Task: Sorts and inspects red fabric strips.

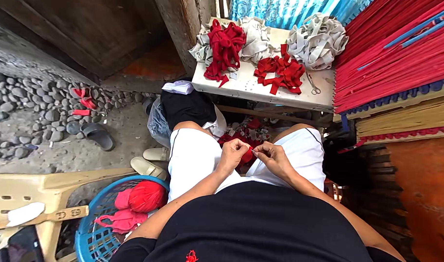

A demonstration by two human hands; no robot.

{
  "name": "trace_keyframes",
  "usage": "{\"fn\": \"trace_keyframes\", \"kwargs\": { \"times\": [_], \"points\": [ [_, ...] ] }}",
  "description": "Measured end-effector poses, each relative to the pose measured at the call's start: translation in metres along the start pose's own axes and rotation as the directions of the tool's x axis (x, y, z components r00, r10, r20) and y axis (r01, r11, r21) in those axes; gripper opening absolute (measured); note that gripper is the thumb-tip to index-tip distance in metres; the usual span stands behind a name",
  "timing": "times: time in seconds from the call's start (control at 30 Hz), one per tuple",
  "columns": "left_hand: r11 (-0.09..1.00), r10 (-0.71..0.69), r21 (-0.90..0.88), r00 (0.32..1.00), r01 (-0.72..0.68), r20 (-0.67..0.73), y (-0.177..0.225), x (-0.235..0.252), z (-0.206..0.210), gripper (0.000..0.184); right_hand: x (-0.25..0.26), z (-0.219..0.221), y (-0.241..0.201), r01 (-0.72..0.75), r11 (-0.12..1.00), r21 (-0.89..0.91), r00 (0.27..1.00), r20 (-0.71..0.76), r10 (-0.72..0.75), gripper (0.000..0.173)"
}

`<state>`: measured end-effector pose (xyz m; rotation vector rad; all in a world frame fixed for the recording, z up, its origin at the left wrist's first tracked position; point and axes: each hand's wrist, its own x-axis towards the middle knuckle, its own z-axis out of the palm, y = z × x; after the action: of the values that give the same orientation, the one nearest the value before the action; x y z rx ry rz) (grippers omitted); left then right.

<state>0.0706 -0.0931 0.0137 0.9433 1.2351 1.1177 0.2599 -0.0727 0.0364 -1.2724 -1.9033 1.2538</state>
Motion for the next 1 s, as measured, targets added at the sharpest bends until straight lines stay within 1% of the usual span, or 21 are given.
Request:
{"fn": "trace_keyframes", "kwargs": {
  "times": [0.33, 0.6, 0.8, 0.9, 1.0],
  "points": [
    [0.999, 0.004, -0.033, 0.999, -0.003, 0.048, 0.0003, -0.0005, 0.0007, 0.009, -0.0015, -0.0023, 0.0004, 0.002, 1.0, 0.007, 1.0, -0.006, -0.002, 0.009],
    [0.999, 0.007, -0.052, 0.998, -0.004, 0.057, 0.0017, -0.0008, 0.0007, 0.008, -0.0025, -0.0018, -0.0004, -0.061, 0.989, 0.134, 0.998, -0.005, 0.062, 0.009],
    [0.999, 0.02, -0.05, 0.998, -0.017, 0.066, 0.0027, -0.002, 0.0005, 0.008, -0.003, -0.0026, -0.0026, -0.075, 0.987, 0.141, 0.997, -0.004, 0.077, 0.009],
    [0.996, 0.085, 0.003, 0.993, -0.085, 0.084, 0.0022, -0.0025, -0.0007, 0.007, -0.0029, -0.0014, -0.0025, -0.084, 0.987, 0.136, 0.996, -0.016, 0.087, 0.009],
    [0.976, 0.176, 0.106, 0.977, -0.189, 0.123, 0.0025, -0.0029, -0.0008, 0.007, -0.0031, -0.0002, -0.0024, -0.114, 0.985, 0.128, 0.992, -0.035, 0.119, 0.008]
  ]
}}
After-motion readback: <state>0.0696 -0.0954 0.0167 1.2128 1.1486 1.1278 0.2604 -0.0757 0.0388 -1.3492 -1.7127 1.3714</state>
